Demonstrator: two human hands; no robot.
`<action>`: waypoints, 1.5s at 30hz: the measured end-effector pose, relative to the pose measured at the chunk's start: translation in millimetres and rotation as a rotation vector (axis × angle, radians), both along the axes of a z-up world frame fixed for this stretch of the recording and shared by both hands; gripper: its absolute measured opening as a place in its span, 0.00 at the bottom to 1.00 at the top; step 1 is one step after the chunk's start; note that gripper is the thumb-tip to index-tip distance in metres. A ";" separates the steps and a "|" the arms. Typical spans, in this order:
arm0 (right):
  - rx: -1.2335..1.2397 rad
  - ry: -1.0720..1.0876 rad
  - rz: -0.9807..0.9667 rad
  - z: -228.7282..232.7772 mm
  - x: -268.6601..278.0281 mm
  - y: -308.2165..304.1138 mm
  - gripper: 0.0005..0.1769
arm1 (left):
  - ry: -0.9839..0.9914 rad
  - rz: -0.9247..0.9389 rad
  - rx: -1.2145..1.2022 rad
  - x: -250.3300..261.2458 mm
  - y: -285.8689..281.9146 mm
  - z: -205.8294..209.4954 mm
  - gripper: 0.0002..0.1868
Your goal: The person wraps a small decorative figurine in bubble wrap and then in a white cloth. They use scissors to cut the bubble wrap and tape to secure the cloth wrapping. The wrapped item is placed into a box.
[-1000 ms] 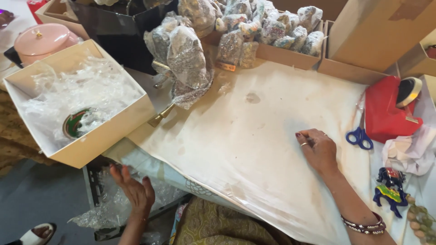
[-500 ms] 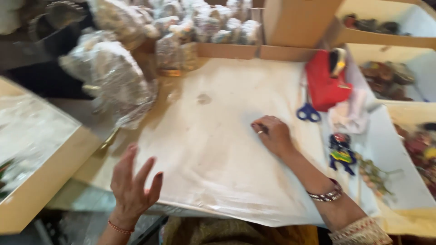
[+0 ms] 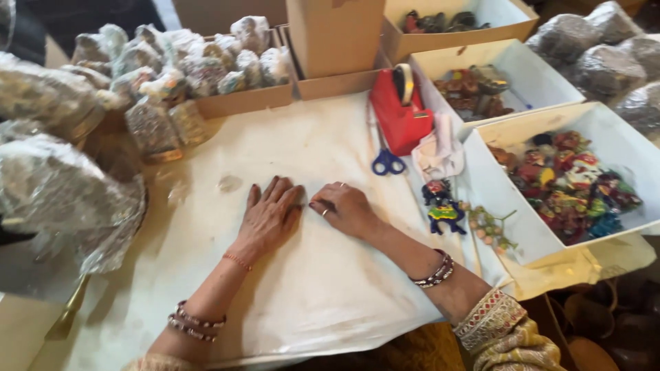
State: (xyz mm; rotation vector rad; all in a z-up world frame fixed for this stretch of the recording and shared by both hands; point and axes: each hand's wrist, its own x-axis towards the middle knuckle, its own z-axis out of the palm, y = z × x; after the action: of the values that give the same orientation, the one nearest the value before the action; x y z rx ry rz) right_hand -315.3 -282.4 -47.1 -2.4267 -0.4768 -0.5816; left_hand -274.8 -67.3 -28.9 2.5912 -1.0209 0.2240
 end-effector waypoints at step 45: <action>-0.626 0.823 -1.205 62.1 -88.9 -436.1 0.22 | -0.029 -0.127 -0.058 16.4 22.9 -16.8 0.28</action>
State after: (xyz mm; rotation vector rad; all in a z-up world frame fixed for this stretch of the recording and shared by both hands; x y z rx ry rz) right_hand -404.3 -718.4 15.1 -3.0278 1.3986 0.2492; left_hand -258.4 -44.4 -45.7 2.4674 -1.1665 0.2561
